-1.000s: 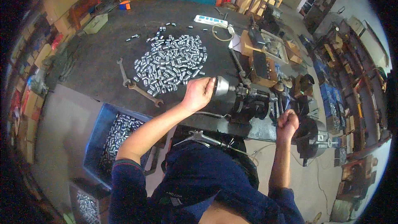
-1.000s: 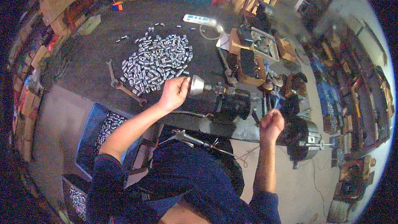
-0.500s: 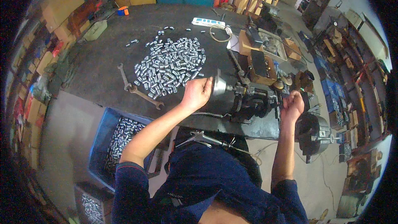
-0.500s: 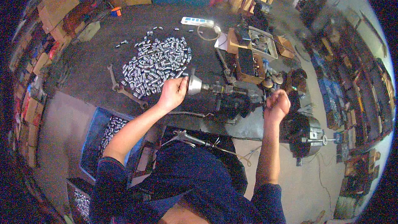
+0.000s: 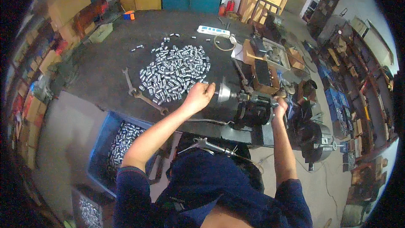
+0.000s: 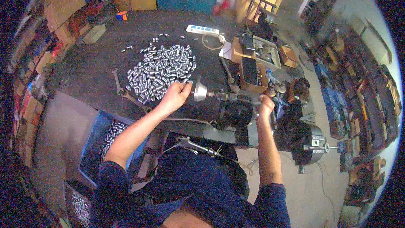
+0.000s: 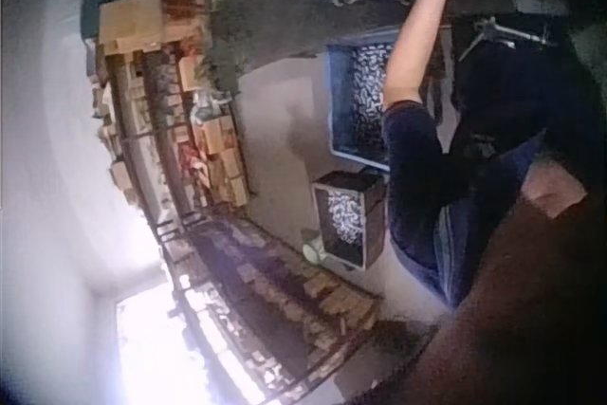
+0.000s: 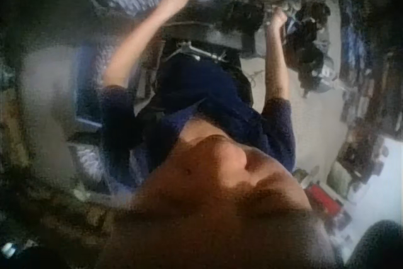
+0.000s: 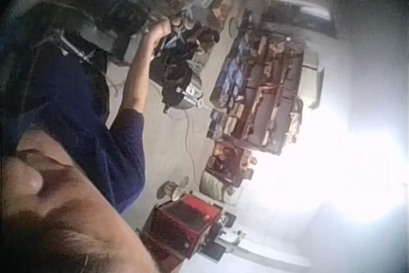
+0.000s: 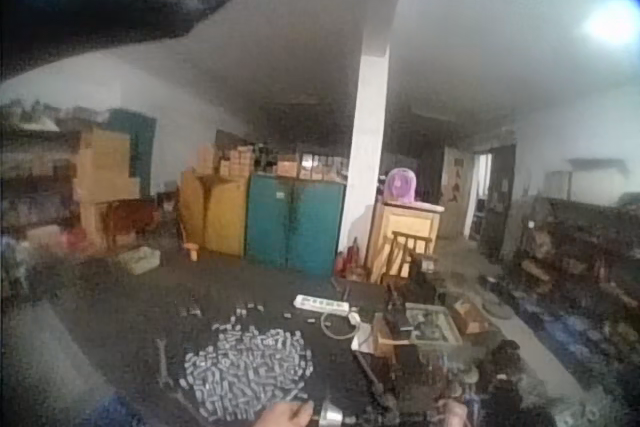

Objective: The person repeatedly picks small cylindrical metal parts from a pile on the table, places them into a bench-mounted press, and operates the lever to process each part. Processed parts are dropped into a blue bin below. The person occasionally uses a wrench to adjust the press mechanism.

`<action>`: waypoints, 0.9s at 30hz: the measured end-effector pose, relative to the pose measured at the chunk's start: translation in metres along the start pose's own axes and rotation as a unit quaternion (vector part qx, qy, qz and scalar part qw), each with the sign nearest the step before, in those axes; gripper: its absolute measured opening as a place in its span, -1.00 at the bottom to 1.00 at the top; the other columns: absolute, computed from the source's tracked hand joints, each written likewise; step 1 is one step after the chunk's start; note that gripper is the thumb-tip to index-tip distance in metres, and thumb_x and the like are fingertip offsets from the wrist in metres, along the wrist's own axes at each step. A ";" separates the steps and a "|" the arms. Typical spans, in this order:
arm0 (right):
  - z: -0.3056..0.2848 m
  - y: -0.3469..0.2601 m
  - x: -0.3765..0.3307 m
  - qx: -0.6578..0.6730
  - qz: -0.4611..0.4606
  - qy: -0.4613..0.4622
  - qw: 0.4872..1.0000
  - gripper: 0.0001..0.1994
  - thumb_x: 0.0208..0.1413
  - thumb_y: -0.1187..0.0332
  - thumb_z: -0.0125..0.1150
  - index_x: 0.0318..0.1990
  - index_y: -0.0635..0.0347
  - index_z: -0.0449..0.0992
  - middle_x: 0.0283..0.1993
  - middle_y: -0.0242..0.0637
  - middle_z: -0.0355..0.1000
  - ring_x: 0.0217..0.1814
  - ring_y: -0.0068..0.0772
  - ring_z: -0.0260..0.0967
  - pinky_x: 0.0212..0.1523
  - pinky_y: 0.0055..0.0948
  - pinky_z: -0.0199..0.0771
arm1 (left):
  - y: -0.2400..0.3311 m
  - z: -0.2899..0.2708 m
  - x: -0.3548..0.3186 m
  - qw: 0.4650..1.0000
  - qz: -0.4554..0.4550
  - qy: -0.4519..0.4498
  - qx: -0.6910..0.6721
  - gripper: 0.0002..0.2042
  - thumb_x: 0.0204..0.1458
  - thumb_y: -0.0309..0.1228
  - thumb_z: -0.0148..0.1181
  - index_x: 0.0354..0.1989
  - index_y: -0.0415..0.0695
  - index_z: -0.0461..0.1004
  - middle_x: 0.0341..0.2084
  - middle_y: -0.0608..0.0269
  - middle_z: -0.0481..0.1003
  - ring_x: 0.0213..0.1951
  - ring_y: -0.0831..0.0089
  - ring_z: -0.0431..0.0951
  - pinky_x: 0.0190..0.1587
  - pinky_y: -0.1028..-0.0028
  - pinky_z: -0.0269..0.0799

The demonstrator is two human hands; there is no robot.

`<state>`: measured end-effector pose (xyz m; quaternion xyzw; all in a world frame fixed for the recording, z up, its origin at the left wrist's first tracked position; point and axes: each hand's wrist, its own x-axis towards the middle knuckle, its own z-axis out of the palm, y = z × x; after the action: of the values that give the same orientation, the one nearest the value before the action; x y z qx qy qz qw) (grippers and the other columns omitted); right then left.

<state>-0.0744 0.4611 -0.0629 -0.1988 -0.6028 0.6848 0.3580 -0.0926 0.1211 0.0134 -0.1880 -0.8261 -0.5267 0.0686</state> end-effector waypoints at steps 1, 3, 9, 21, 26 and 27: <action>0.004 -0.001 0.013 0.028 -0.075 -0.044 0.996 -0.85 -0.16 0.38 0.01 -0.61 0.25 0.43 -0.68 -0.43 0.26 -0.71 -0.62 0.13 -0.70 -0.65 0.06 | -0.002 0.000 0.000 1.000 -0.007 -0.005 -0.012 -0.57 0.00 -0.24 -0.07 -0.78 -0.33 0.24 -0.92 0.06 0.16 -0.82 0.40 0.12 -0.69 0.34 0.04; 0.011 -0.016 0.022 0.096 -0.063 -0.051 0.992 -0.84 -0.13 0.39 -0.03 -0.62 0.25 0.39 -0.70 -0.41 0.24 -0.73 -0.62 0.10 -0.73 -0.65 0.04 | -0.011 -0.001 0.000 0.999 -0.026 -0.012 -0.035 -0.56 0.00 -0.24 -0.08 -0.79 -0.33 0.22 -0.93 0.12 0.12 -0.82 0.46 0.09 -0.69 0.35 0.02; -0.002 -0.102 -0.050 0.211 -0.059 -0.061 0.974 -0.83 -0.03 0.42 -0.16 -0.58 0.22 0.31 -0.72 -0.50 0.03 -0.74 -0.70 -0.10 -0.77 -0.68 -0.17 | 0.001 -0.011 -0.007 0.990 -0.074 -0.052 -0.112 -0.57 0.04 -0.23 -0.10 -0.82 -0.23 0.24 -0.90 0.39 0.19 -0.79 0.65 0.19 -0.72 0.54 0.11; -0.033 0.000 -0.054 0.104 0.107 -0.016 0.989 -0.85 -0.05 0.33 -0.08 -0.54 0.17 0.33 -0.67 -0.53 0.12 -0.71 -0.68 0.01 -0.72 -0.67 -0.01 | -0.060 -0.106 -0.078 0.978 -0.202 0.034 -0.031 -0.62 0.01 -0.25 -0.11 -0.75 -0.27 0.31 -0.85 0.33 0.28 -0.77 0.60 0.26 -0.69 0.54 0.16; -0.023 0.006 -0.045 0.103 0.101 -0.009 0.989 -0.84 -0.07 0.34 -0.06 -0.59 0.14 0.38 -0.64 -0.49 0.21 -0.71 -0.69 0.06 -0.75 -0.67 -0.04 | -0.156 -0.153 -0.176 0.946 -0.278 0.109 0.128 -0.63 -0.04 -0.28 -0.09 -0.76 -0.31 0.35 -0.82 0.06 0.36 -0.76 0.33 0.37 -0.62 0.36 0.23; -0.026 0.010 -0.045 0.139 0.106 -0.032 0.984 -0.84 -0.07 0.34 -0.05 -0.59 0.15 0.39 -0.64 -0.47 0.22 -0.72 -0.68 0.06 -0.75 -0.65 -0.02 | -0.176 -0.158 -0.195 0.928 -0.270 0.122 0.225 -0.65 -0.07 -0.27 -0.05 -0.75 -0.30 0.37 -0.77 -0.03 0.38 -0.68 0.14 0.42 -0.55 0.28 0.27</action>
<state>-0.0291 0.4460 -0.0846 -0.1877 -0.4881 0.8020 0.2886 0.0061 -0.1331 -0.1265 0.1286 -0.9277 -0.3443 0.0649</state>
